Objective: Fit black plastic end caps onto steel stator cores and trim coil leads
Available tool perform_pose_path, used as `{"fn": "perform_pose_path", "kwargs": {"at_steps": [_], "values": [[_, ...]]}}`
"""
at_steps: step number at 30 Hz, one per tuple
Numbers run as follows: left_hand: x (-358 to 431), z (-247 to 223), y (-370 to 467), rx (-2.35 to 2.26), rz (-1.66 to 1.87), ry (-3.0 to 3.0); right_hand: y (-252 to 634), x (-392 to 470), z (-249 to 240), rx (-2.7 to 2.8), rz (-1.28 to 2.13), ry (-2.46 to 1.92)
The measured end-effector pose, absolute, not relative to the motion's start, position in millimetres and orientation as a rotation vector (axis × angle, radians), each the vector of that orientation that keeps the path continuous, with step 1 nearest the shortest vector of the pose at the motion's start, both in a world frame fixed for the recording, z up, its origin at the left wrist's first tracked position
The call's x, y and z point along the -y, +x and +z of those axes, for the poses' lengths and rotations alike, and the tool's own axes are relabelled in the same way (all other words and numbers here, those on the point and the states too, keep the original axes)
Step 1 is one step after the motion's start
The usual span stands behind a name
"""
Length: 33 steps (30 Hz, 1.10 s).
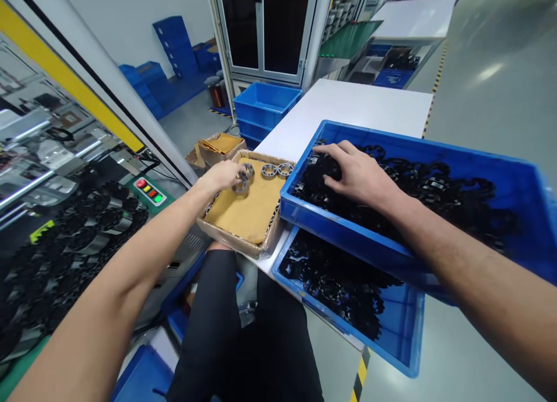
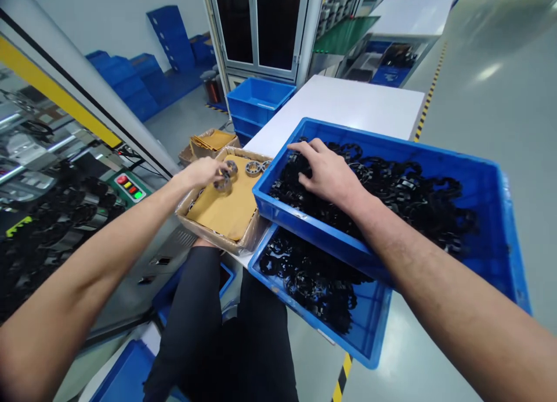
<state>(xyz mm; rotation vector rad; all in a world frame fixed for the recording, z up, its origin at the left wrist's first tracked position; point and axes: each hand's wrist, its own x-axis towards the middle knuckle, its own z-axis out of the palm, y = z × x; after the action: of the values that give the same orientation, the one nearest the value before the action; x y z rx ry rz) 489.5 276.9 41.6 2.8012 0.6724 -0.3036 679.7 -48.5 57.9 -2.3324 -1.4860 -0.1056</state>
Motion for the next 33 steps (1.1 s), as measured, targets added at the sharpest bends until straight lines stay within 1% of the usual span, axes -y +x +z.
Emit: {"fn": "perform_pose_path", "kwargs": {"at_steps": [3,5,7,12,15,21,23,25,26,28,30,32,33], "values": [[-259,34,448,-0.555,-0.433,2.812,685,48,56,1.473,-0.113,-2.291],[-247,27,431,-0.536,-0.431,2.793,687,49,56,1.442,-0.133,-2.292],[-233,20,423,-0.596,-0.356,2.764,687,51,58,1.395,-0.157,-2.323],[-189,-2,430,-0.945,-0.092,2.636,677,57,69,1.249,-0.200,-2.392],[-172,-8,437,-0.999,0.032,2.499,671,59,79,1.183,-0.239,-2.389],[-175,18,414,-0.911,0.273,1.989,661,60,110,1.066,-0.387,-2.306],[-169,27,391,-0.797,0.339,1.774,636,61,116,0.983,-0.496,-2.240],[-152,30,360,-0.677,0.372,1.558,589,66,113,0.878,-0.501,-2.130],[-140,29,342,-0.625,0.374,1.456,558,70,108,0.782,-0.424,-2.011],[-109,26,302,-0.551,0.347,1.273,486,80,94,0.758,0.039,-1.797],[-77,21,261,-0.525,0.315,1.137,417,87,78,0.874,0.427,-1.579],[-50,19,221,-0.525,0.322,1.029,365,85,66,0.975,0.648,-1.453],[-41,19,203,-0.530,0.337,0.987,347,82,61,0.986,0.687,-1.434]]}}
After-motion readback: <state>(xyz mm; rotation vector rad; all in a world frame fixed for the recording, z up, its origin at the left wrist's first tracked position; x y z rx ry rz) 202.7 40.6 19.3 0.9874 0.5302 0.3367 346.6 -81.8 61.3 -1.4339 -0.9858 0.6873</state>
